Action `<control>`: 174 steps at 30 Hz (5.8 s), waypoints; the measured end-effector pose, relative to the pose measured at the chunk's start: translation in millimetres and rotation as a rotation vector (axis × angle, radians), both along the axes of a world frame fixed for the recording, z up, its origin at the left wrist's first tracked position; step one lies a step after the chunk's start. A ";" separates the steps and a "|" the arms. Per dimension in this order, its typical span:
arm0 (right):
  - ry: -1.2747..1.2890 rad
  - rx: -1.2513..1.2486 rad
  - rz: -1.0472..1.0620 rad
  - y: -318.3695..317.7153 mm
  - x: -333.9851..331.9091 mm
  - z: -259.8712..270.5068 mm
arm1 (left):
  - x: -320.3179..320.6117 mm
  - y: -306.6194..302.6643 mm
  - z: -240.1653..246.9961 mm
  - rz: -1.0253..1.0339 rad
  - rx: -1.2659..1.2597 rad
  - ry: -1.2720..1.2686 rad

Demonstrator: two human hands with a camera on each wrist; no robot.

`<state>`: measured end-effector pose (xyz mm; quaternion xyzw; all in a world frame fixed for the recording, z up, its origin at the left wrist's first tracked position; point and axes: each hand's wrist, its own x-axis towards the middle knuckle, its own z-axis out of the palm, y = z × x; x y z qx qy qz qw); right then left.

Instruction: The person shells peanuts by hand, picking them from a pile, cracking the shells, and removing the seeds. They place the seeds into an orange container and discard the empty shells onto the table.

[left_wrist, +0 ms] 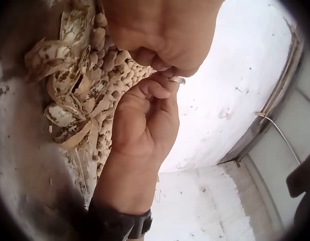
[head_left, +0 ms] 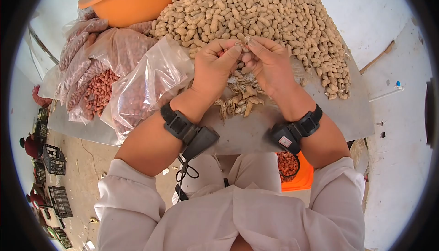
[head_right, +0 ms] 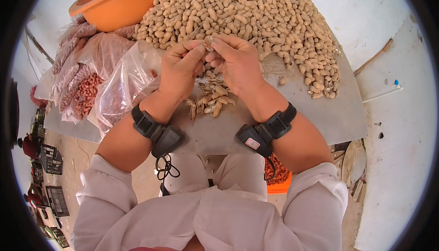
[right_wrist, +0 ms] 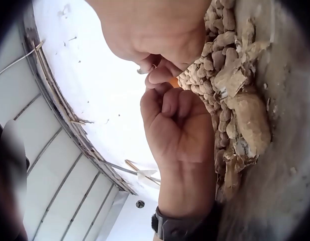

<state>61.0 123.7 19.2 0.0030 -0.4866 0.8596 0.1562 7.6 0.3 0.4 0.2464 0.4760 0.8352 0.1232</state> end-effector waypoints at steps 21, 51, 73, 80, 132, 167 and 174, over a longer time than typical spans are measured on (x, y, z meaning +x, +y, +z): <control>0.329 1.053 -0.421 0.6 2.9 4.0 | -8.4 -2.6 -2.0 -0.416 0.167 -0.492; -0.381 1.732 -0.036 89.7 11.9 22.9 | -16.1 -10.4 1.3 -0.358 0.149 -0.507; 0.310 1.297 -0.288 19.8 14.4 27.2 | 3.3 -6.4 5.1 -0.277 0.052 -0.329; 0.146 0.918 -0.143 22.5 9.6 13.0 | 0.0 -4.6 1.1 -0.272 0.109 -0.221; 0.357 1.149 -0.258 7.9 4.9 3.7 | -8.8 -2.6 0.9 -0.364 0.111 -0.782; 0.401 1.892 -0.074 -31.4 52.2 22.0 | -26.4 -17.3 0.3 -0.401 0.100 -0.668; 0.126 1.483 -0.233 -1.1 8.8 59.8 | -20.6 -14.5 -1.4 -0.683 0.156 -0.692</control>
